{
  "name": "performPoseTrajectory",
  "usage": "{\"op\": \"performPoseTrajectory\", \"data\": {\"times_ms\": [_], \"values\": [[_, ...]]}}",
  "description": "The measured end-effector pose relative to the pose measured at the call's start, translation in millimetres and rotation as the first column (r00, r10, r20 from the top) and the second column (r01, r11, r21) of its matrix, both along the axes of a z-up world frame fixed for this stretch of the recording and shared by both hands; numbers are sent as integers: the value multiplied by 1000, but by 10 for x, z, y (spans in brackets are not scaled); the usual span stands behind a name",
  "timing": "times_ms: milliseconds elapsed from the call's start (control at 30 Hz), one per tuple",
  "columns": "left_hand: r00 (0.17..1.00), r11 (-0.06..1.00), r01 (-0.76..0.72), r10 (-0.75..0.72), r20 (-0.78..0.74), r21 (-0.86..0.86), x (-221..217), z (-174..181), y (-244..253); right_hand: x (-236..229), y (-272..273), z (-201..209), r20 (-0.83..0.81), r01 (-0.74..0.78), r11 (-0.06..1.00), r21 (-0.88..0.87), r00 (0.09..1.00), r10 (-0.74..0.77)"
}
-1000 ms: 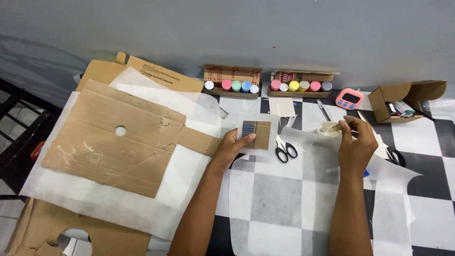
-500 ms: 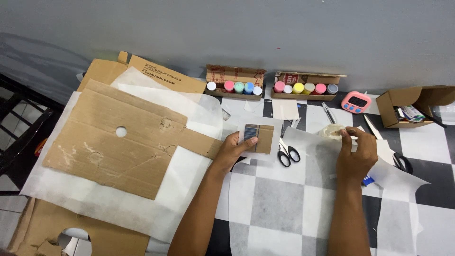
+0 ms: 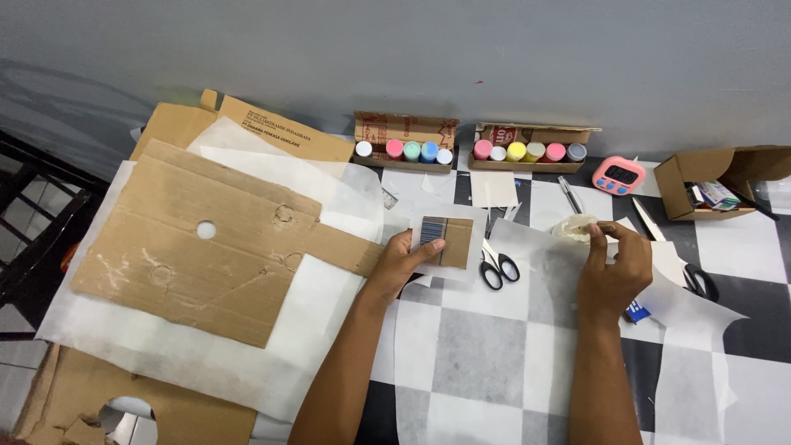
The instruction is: Cutting a small piece of transparent film and adhering it to a cardboard component.
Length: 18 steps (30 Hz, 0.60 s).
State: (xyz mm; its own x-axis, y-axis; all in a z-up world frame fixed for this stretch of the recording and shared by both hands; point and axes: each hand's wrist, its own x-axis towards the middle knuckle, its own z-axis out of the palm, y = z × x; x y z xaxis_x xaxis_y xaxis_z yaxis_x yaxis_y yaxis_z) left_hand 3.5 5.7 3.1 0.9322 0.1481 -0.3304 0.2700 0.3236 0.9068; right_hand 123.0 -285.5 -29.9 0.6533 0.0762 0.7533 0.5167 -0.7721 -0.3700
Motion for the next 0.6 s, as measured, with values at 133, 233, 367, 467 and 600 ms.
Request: {"op": "performPoseTrajectory", "data": {"times_ms": [133, 233, 367, 467, 600], "values": [[1000, 1000, -1, 1, -13, -1, -14, 73, -5, -14, 13, -1, -31, -9, 999, 45, 999, 10], [1000, 1000, 13, -13, -25, -2, -27, 133, -12, -23, 20, 13, -46, -7, 996, 93, 999, 11], [1000, 1000, 5, -4, -16, 20, -22, 104, -8, -6, 22, 23, -13, -21, 993, 117, 1000, 22], [1000, 1000, 8, -8, -27, 19, -39, 132, -11, -6, 24, -2, -32, -21, 995, 95, 999, 24], [999, 1000, 11, -10, -38, 28, -41, 149, -11, -23, 36, 27, -49, -19, 993, 119, 998, 25]]}}
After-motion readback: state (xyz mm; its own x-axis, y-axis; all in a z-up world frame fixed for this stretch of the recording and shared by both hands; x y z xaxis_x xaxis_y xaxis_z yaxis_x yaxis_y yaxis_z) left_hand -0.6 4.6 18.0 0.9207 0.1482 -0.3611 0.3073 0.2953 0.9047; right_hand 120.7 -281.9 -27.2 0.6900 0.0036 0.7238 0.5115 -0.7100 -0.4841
